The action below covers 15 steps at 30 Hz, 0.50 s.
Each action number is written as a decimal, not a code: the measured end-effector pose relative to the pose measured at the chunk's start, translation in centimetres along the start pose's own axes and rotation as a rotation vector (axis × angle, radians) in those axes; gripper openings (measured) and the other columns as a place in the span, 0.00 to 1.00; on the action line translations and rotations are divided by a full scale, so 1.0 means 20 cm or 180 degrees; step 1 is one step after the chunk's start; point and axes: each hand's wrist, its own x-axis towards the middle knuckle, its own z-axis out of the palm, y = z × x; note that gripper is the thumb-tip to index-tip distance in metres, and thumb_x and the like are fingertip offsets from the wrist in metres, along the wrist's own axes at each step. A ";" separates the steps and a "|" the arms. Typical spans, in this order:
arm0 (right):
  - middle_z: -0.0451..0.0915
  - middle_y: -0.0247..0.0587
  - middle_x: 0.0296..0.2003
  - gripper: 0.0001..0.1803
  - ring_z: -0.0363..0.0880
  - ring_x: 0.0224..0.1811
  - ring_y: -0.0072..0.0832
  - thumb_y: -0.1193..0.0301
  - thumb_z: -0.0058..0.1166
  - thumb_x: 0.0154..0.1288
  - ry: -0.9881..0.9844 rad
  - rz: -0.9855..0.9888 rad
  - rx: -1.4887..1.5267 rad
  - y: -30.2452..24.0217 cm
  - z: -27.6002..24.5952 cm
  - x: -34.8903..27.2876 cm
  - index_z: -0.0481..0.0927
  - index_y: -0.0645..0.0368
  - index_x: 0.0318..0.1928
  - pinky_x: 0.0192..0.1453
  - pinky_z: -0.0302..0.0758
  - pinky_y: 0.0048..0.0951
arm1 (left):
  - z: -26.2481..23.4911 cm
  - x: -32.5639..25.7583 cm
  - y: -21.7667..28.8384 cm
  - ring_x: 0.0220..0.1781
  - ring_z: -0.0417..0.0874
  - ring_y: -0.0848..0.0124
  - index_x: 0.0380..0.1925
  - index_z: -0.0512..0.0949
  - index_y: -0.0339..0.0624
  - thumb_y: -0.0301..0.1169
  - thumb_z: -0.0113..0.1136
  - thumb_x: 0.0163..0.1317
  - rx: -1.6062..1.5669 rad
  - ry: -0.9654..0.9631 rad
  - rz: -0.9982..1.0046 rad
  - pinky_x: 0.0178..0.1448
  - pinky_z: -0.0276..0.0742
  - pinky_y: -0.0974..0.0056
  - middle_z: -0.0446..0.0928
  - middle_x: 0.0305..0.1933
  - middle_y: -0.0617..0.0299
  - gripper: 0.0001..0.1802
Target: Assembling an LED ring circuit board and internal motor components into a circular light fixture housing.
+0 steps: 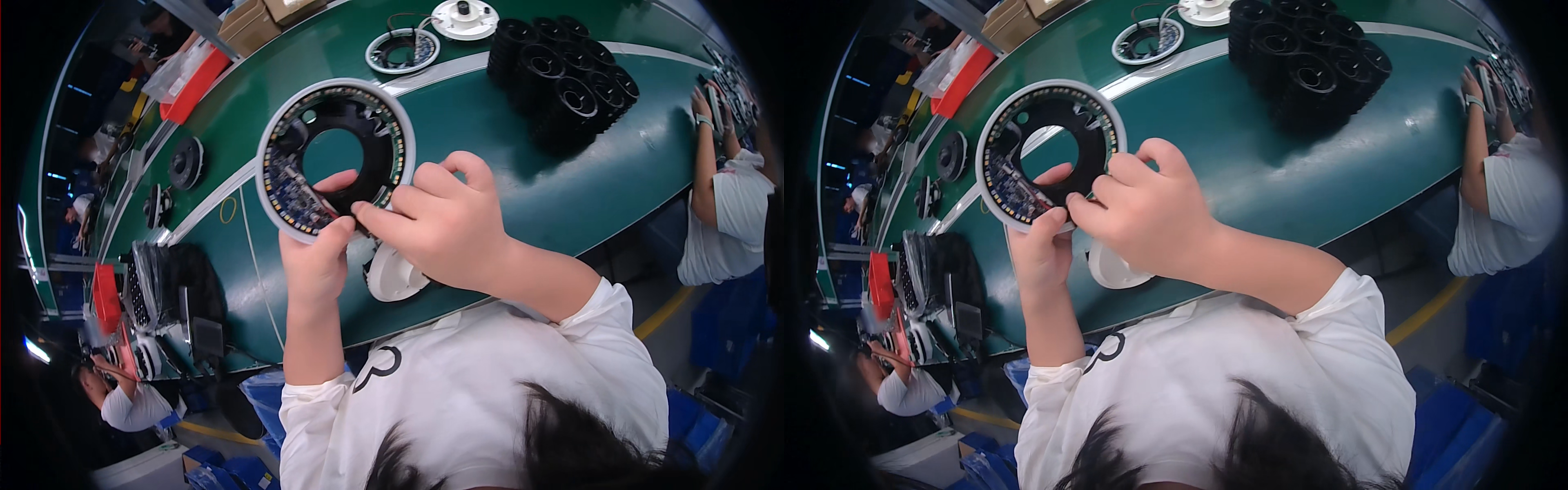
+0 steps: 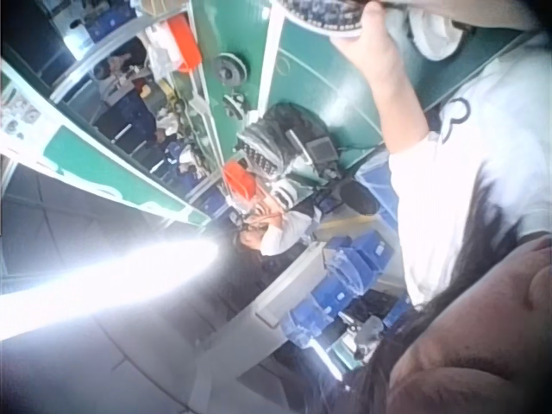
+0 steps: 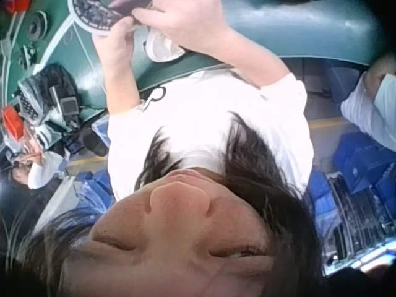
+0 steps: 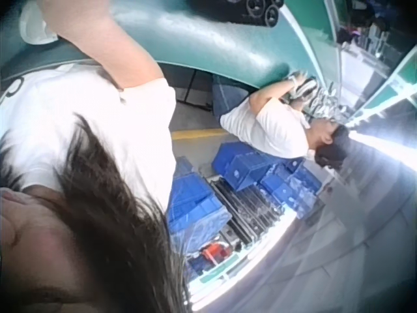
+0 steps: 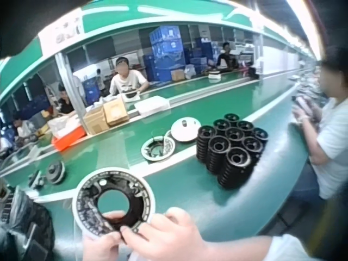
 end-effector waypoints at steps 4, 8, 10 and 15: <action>0.71 0.22 0.19 0.08 0.70 0.29 0.22 0.70 0.56 0.41 -0.0171 -0.0139 0.0693 0.07 -0.07 0.03 0.79 0.46 0.27 0.43 0.65 0.29 | -0.02 -0.01 -0.01 0.47 0.75 0.59 0.49 0.64 0.26 0.26 0.57 0.43 -0.0141 0.0046 -0.0173 0.48 0.75 0.59 0.70 0.48 0.48 0.30; 0.76 0.30 0.28 0.08 0.71 0.32 0.28 0.70 0.57 0.46 -0.0108 0.0535 0.1647 0.28 -0.19 0.04 0.80 0.49 0.31 0.41 0.66 0.29 | -0.06 -0.01 -0.01 0.48 0.75 0.55 0.53 0.57 0.28 0.25 0.54 0.44 -0.0165 0.0349 0.0139 0.50 0.76 0.52 0.65 0.52 0.45 0.33; 0.76 0.31 0.30 0.08 0.72 0.34 0.30 0.68 0.58 0.45 0.0007 0.0686 0.0254 0.44 -0.27 0.02 0.80 0.51 0.31 0.38 0.67 0.29 | -0.06 -0.02 -0.01 0.49 0.75 0.55 0.53 0.56 0.29 0.24 0.54 0.45 -0.0280 0.0398 0.0105 0.50 0.76 0.51 0.65 0.53 0.45 0.33; 0.73 0.29 0.28 0.09 0.70 0.34 0.30 0.66 0.60 0.44 -0.0540 0.1250 -0.1619 0.61 -0.40 -0.11 0.81 0.52 0.30 0.35 0.67 0.32 | -0.02 -0.04 0.00 0.51 0.73 0.52 0.59 0.49 0.39 0.23 0.51 0.46 -0.0565 0.0349 -0.0029 0.49 0.77 0.49 0.61 0.56 0.44 0.38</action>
